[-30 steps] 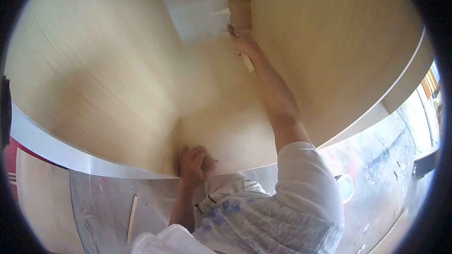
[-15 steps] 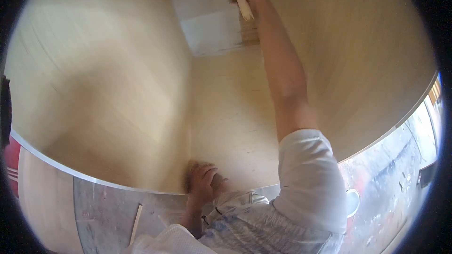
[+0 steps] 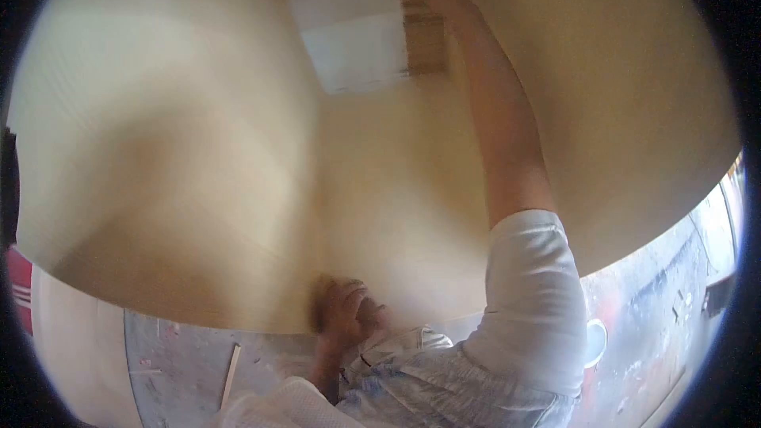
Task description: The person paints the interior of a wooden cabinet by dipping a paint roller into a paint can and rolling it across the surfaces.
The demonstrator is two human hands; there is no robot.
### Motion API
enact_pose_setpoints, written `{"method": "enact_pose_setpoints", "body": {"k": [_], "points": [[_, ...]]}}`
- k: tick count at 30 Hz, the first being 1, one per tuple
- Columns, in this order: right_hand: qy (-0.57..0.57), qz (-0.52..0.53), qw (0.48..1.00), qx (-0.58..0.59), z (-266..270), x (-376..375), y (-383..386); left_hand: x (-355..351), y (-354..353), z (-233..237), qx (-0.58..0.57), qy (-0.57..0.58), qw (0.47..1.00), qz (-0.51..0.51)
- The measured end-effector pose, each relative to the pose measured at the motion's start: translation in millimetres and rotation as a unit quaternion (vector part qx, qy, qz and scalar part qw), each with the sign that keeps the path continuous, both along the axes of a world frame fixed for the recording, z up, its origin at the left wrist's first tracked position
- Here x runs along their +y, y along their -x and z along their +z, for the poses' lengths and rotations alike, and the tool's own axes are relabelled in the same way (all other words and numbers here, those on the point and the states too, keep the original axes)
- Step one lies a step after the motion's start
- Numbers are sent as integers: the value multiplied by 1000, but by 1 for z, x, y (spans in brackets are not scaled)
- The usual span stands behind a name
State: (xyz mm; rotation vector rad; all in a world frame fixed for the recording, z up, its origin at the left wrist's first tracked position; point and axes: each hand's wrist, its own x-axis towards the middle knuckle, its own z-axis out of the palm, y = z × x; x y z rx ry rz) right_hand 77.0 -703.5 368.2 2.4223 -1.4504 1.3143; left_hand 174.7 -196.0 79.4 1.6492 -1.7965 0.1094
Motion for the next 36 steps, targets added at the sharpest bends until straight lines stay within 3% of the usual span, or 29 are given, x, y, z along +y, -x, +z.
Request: {"method": "enact_pose_setpoints", "body": {"k": [3,9,14,15,19,21,23,27,28,31,34,36], "points": [[-30,-5,1000,-8,-42,12,-1,-2,1,1,10,2,1000,2],[-138,-25,990,16,-186,88,15,0,-2,4,-29,7,999,23],[-261,-21,963,57,-239,138,28,-1,-12,-5,-11,21,1000,13],[-313,-39,942,116,-231,148,33,3,-8,0,-10,28,999,14],[-308,-13,949,70,-207,161,31,5,-12,-2,-26,38,999,14],[-166,-50,983,50,-225,141,25,6,-11,-3,-34,45,998,23],[-103,-10,995,1,-203,107,16,5,-13,-1,-44,46,997,35],[119,-8,989,-86,-69,79,-26,14,-23,-4,-24,38,999,26],[77,-33,996,-42,-45,44,-34,13,-25,-6,-13,37,999,25],[24,41,999,-3,14,24,-36,12,-25,-15,25,40,998,37],[-18,17,999,-22,-20,24,-37,16,-23,-22,71,30,996,41],[-39,3,998,-43,-42,26,-39,15,-25,-10,37,27,998,33]]}}
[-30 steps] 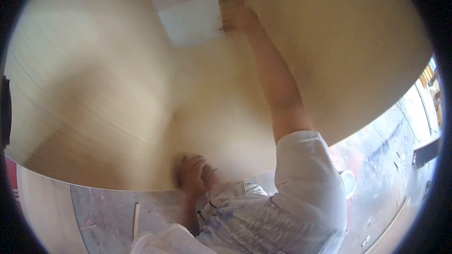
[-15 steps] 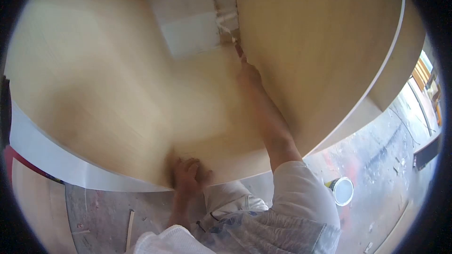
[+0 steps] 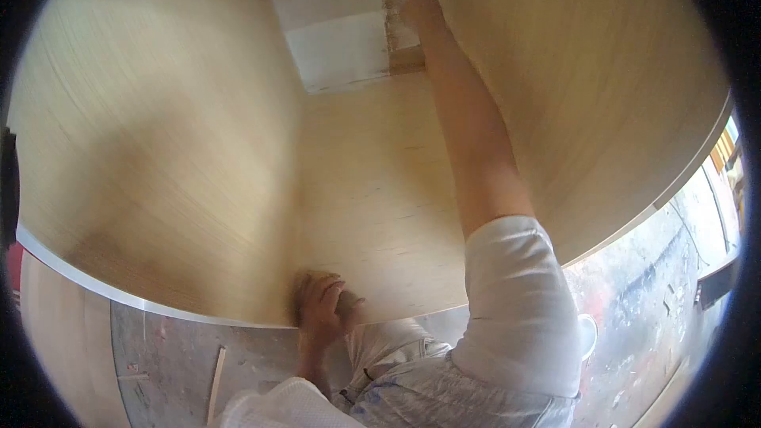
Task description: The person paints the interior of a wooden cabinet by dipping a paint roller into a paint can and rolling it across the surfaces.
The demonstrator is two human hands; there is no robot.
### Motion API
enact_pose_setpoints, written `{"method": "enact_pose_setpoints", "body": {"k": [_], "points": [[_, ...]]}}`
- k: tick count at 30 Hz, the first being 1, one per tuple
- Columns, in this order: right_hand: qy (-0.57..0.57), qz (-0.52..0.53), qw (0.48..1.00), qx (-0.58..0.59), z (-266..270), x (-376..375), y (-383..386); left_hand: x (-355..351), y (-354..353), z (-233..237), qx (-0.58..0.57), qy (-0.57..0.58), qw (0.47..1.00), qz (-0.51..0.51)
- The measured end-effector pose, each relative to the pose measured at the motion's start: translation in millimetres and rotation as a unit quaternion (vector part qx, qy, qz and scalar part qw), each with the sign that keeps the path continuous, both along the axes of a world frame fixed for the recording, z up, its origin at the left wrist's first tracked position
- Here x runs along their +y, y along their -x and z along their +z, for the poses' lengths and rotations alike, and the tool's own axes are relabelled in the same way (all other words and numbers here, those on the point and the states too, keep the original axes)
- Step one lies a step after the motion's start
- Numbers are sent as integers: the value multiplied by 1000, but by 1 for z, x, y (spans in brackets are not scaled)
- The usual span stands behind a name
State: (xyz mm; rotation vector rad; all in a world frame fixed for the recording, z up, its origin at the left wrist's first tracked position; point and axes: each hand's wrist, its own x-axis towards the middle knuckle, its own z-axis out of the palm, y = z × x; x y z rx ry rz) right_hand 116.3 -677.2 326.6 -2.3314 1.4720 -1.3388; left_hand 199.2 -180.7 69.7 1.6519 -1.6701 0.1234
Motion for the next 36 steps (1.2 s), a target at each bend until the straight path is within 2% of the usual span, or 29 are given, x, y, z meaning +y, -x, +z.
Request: {"method": "enact_pose_setpoints", "body": {"k": [2,3,5,7,9,11,12,14,17,18,20,22,25,29,32,34,36], "points": [[-21,-14,1000,17,-69,21,9,1,0,8,-32,-1,999,2],[-4,1,1000,-4,-115,7,13,-2,1,9,-33,-5,999,5],[18,24,999,-28,-129,12,14,-4,3,10,-37,-3,999,16],[-114,-12,993,23,-84,45,26,-4,6,8,-29,18,999,-7],[8,-30,999,6,-49,5,20,-4,7,9,-27,9,1000,-6],[106,-6,994,1,5,-21,19,-7,8,9,-25,1,1000,-5],[47,51,997,27,40,-3,28,-8,8,8,-27,-5,1000,-5],[-18,105,993,50,57,3,21,-11,5,9,-30,-17,999,-10],[-41,-10,999,1,-10,-10,7,-15,4,9,-24,-29,999,-23],[-32,-14,999,-15,-36,16,9,-16,4,7,-36,-28,999,-16],[-61,-20,998,13,-96,6,22,-17,6,8,-44,-29,998,-16],[-134,-23,989,59,-140,9,40,-15,8,13,-60,-29,998,-14],[-231,-4,971,63,-184,78,64,-13,12,11,-50,-17,999,-13],[-329,-24,939,98,-213,97,69,-18,11,14,-61,-18,998,-25],[-211,-43,973,81,-215,92,70,-21,10,18,-70,-3,997,-28],[-195,-42,973,120,-200,94,76,-19,12,22,-66,11,997,-32],[-221,-30,951,214,-179,91,79,-11,15,23,-64,17,997,-30]]}}
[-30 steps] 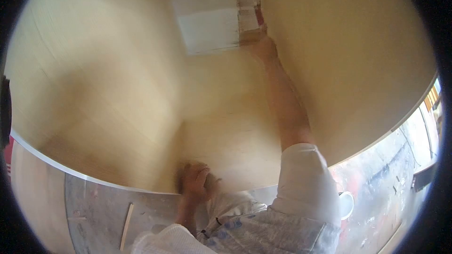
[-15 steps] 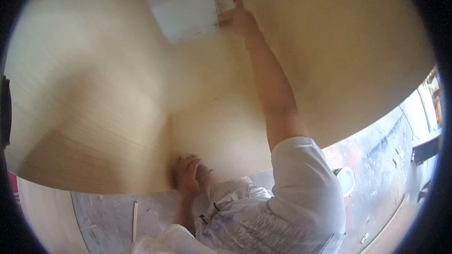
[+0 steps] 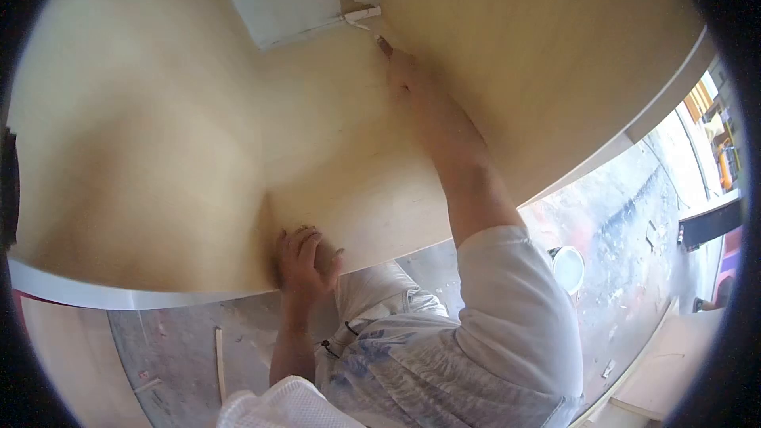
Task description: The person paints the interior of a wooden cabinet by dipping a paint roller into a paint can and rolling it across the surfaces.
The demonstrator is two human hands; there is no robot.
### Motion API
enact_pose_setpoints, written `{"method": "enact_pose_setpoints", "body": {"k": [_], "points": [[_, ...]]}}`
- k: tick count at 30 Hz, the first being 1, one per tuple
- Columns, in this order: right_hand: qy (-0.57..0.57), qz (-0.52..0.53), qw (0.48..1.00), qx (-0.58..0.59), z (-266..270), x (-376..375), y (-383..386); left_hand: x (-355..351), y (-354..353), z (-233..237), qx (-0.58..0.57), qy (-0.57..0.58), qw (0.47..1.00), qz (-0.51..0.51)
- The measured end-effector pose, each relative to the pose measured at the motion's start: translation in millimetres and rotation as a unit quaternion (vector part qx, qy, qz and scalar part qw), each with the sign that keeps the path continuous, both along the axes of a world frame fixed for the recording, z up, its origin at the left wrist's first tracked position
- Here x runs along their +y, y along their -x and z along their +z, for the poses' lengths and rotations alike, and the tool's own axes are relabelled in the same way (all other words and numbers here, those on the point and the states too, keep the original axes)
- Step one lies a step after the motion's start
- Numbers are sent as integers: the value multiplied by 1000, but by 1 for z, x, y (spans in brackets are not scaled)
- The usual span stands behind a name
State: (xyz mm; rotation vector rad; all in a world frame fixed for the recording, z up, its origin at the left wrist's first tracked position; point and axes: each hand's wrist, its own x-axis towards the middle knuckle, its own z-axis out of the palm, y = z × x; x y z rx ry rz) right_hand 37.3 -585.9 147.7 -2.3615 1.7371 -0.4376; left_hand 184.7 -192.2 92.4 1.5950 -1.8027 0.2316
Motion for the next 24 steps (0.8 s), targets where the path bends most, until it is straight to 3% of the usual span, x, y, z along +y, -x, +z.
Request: {"method": "enact_pose_setpoints", "body": {"k": [3,6,11,14,16,18,21,24], "points": [[-54,58,982,170,45,-11,1,3,-1,-2,2,1,1000,-2],[-44,78,968,236,100,-24,-9,-3,-4,-3,-10,4,1000,-3],[-17,33,983,177,181,7,-16,1,-5,-6,-3,17,1000,2],[44,19,997,68,205,21,-12,1,-6,-4,-9,22,1000,14],[155,35,985,-66,217,27,-12,-1,-7,-8,-20,26,999,12],[171,48,981,-76,230,-3,-17,-1,-6,-5,-16,23,999,16],[215,75,966,-122,240,-31,-32,0,-7,-2,-4,11,1000,6],[238,92,949,-186,201,-27,-51,0,-6,-1,7,6,1000,7]]}}
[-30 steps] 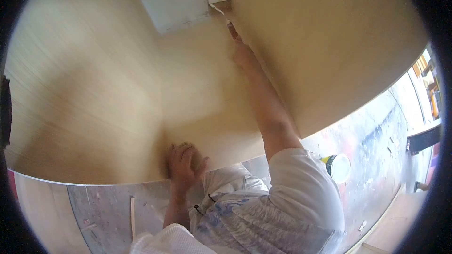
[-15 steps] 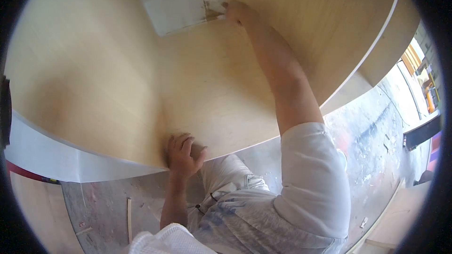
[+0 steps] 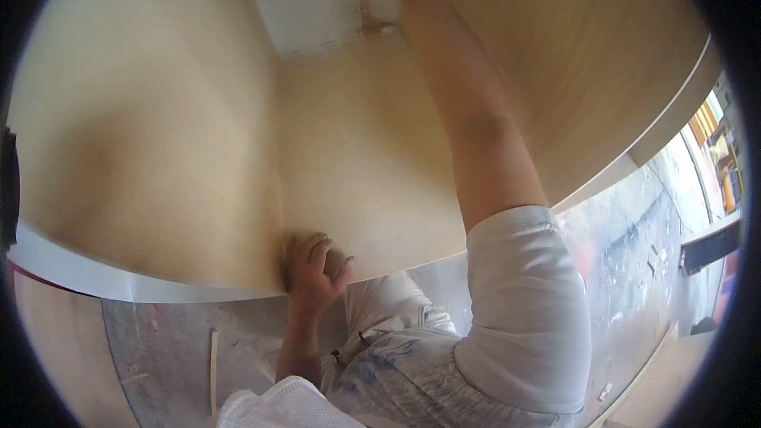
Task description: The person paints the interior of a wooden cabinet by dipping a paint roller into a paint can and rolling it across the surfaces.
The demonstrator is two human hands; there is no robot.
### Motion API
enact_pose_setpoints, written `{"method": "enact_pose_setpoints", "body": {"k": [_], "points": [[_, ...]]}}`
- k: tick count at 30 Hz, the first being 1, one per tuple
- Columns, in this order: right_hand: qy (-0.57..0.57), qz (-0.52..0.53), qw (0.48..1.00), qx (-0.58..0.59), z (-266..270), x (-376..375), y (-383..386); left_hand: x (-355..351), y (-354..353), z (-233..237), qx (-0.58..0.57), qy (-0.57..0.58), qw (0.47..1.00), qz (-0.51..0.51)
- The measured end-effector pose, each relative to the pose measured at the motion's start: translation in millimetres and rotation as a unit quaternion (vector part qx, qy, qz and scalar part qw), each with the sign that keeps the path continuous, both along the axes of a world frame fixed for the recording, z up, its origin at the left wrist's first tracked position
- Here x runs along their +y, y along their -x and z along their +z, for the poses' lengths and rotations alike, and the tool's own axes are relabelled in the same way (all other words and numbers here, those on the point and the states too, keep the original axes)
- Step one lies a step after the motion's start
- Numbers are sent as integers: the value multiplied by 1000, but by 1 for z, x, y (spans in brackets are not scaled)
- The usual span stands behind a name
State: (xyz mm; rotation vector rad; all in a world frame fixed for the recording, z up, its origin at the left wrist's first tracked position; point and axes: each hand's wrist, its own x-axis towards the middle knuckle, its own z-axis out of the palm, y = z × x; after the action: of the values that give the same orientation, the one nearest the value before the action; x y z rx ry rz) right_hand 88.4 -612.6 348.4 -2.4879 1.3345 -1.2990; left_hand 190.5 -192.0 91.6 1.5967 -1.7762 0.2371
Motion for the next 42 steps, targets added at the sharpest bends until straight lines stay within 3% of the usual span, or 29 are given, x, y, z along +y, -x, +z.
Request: {"method": "enact_pose_setpoints", "body": {"k": [3,7,10,12,15,20,22,25,26,28,31,34,37,42], "points": [[-54,-5,998,-7,-72,16,-1,2,6,5,-4,-10,1000,12],[-240,-48,968,57,-138,59,16,1,8,10,1,-13,1000,5],[-245,-114,957,103,-204,23,7,1,7,10,-6,-21,1000,3],[-226,-101,959,141,-213,28,12,0,7,6,-4,-18,1000,1],[-212,-78,959,171,-207,35,16,-2,5,3,-3,-10,1000,7],[-253,-65,955,139,-146,55,51,-3,7,4,-2,-13,1000,6],[-321,1,946,39,-130,64,65,-2,7,5,14,-13,1000,7],[-416,105,897,-106,-121,81,72,0,10,7,11,-6,1000,10],[-417,109,897,-101,-122,89,67,0,10,7,14,-6,1000,16],[-483,173,830,-218,-124,103,52,1,9,6,22,-5,1000,13],[-539,207,799,-167,-135,83,11,0,7,2,9,9,1000,11],[-530,213,814,-106,-150,68,-41,0,5,-2,-2,7,1000,15],[-488,204,839,-127,-160,56,-59,1,4,-1,7,-4,1000,16],[-482,126,854,-151,-169,45,7,-4,9,1,18,-26,999,9]]}}
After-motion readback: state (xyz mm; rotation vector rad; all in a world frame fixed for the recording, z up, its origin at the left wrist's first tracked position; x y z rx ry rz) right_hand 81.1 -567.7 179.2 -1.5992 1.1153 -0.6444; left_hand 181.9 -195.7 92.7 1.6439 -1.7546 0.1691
